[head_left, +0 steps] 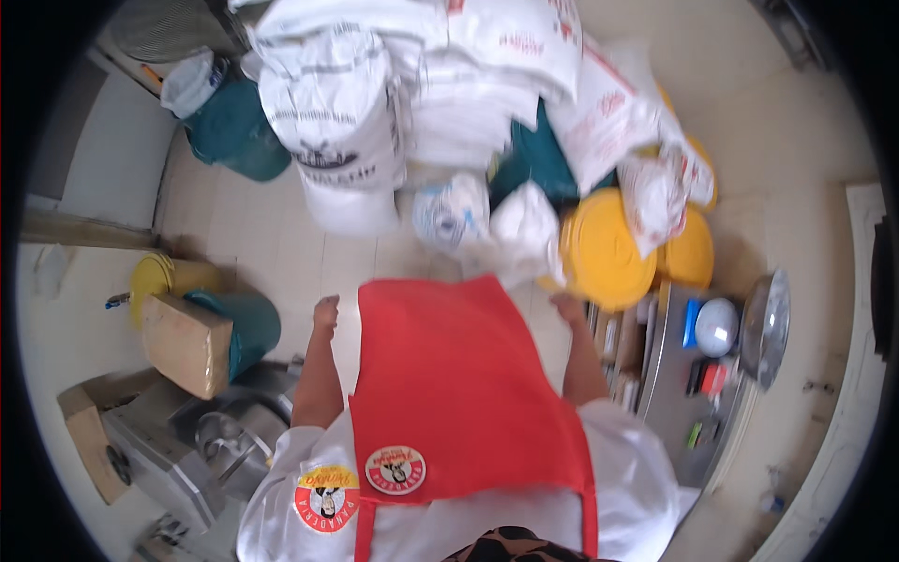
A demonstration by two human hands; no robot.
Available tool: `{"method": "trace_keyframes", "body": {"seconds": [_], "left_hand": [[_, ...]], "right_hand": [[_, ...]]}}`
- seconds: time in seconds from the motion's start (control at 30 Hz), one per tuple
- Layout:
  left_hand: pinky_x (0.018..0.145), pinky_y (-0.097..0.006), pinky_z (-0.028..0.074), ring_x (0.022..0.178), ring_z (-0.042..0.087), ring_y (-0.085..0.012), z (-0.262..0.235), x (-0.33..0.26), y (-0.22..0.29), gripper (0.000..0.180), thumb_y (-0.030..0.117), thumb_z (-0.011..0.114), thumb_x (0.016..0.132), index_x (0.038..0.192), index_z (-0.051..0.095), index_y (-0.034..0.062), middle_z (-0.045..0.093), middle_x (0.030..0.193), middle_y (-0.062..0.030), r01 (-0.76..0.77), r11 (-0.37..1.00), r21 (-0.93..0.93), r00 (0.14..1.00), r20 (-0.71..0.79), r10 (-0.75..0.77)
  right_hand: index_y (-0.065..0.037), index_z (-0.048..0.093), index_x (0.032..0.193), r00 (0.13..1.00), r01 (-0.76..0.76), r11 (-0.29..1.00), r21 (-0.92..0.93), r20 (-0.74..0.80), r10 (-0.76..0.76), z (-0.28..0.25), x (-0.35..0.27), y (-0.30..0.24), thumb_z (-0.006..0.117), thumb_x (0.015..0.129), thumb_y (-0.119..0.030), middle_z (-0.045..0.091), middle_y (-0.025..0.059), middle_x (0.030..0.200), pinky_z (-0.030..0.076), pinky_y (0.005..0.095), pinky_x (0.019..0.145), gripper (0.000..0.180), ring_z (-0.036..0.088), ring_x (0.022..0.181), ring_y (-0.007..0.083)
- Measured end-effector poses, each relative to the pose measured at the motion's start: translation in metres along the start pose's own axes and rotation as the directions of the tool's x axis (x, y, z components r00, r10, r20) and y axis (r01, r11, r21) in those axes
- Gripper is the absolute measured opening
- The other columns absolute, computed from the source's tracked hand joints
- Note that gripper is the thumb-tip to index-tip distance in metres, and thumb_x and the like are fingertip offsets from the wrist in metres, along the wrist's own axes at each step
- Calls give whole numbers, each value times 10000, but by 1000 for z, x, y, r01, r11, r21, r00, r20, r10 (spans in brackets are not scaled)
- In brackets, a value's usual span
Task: The person organizes several bags of flour by stacking and repositioning them in a storage area. The person then moves a small box from beneath a workspace and places it on a stainless steel table.
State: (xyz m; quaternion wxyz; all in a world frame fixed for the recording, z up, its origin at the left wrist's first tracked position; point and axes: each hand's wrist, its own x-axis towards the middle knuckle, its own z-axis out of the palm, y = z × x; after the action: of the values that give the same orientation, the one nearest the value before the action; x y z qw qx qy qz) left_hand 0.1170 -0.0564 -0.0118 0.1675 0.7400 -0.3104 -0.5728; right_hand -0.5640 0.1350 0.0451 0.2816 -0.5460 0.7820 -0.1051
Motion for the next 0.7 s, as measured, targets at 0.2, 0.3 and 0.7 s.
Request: {"method": "trace_keyframes", "body": {"seconds": [0.2,0.3,0.7], "left_hand": [[744,-477,442,945,581,-204,-137,-50,-219,394,413,661,922,1186,617,124,634,1099,-23,378,870,-317,913,-30,-408],[728,-480,446,918,590,-213,-145,-78,-254,374,389,666,921,1168,615,112,636,1083,-30,489,852,-186,864,-31,-502],[1015,-477,453,1284,544,-315,-146,17,50,529,335,540,1017,1440,475,24,558,1417,-175,-110,877,-468,959,-281,-30]], "right_hand": [[30,696,1149,930,-358,925,123,135,342,5,-19,-71,744,869,-345,721,202,1116,520,401,918,471,682,1053,319],[29,688,1172,943,-326,941,87,101,317,1,-20,-81,746,869,-361,720,206,1127,523,383,921,497,680,1082,310],[-1,680,1153,995,-101,989,112,4,101,10,4,-76,682,899,-393,715,157,1105,526,407,900,467,675,980,333]]}}
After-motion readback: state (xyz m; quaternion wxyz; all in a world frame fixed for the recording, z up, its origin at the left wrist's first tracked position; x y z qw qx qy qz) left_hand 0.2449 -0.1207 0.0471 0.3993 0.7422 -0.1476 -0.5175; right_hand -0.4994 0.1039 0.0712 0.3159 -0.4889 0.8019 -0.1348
